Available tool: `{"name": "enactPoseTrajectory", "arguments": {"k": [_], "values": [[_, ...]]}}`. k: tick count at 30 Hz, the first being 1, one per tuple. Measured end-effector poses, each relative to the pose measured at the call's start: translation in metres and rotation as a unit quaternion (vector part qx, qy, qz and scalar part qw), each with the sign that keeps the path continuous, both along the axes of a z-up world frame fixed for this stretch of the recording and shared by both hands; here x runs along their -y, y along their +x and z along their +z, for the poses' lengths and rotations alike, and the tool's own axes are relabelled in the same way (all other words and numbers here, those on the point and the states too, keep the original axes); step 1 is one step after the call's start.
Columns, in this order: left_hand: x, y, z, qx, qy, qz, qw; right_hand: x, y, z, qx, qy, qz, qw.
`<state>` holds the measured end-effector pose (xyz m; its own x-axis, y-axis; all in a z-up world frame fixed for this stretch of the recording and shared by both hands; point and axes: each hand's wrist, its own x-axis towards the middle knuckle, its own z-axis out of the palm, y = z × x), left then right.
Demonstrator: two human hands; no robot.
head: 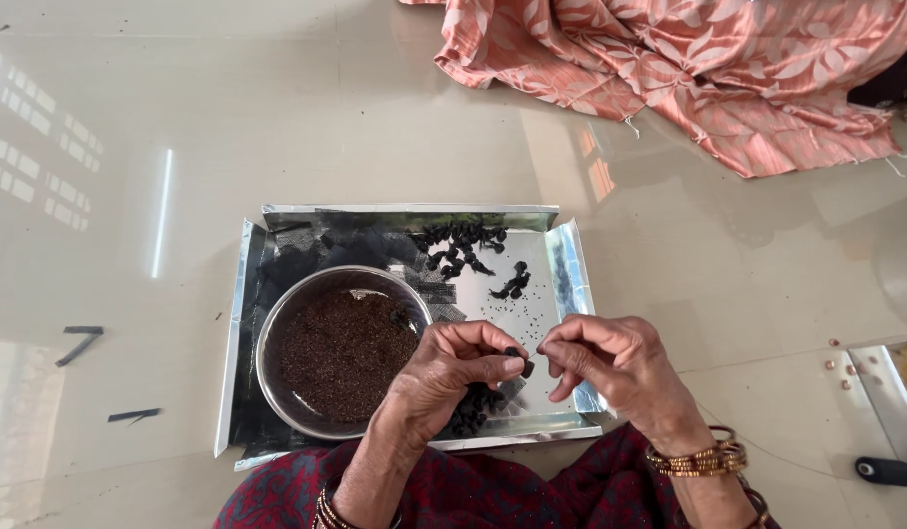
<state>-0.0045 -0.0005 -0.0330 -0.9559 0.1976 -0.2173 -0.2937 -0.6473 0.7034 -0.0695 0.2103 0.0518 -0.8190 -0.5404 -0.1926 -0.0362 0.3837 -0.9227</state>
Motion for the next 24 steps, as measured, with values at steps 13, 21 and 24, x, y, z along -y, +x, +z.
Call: {"name": "enactPoseTrajectory", "arguments": {"k": [13, 21, 24], "values": [[0.0, 0.006, 0.018, -0.004, 0.044, -0.006, 0.999, -0.003, 0.0, -0.033, 0.235, -0.306, -0.055, 0.921], [0.001, -0.001, 0.003, 0.005, -0.018, -0.031, 0.999, 0.003, -0.013, 0.003, 0.235, -0.154, -0.137, 0.95], [0.005, -0.003, -0.009, 0.037, 0.044, -0.01, 0.998, -0.046, -0.054, -0.032, 0.027, 0.05, -0.187, 0.981]]}}
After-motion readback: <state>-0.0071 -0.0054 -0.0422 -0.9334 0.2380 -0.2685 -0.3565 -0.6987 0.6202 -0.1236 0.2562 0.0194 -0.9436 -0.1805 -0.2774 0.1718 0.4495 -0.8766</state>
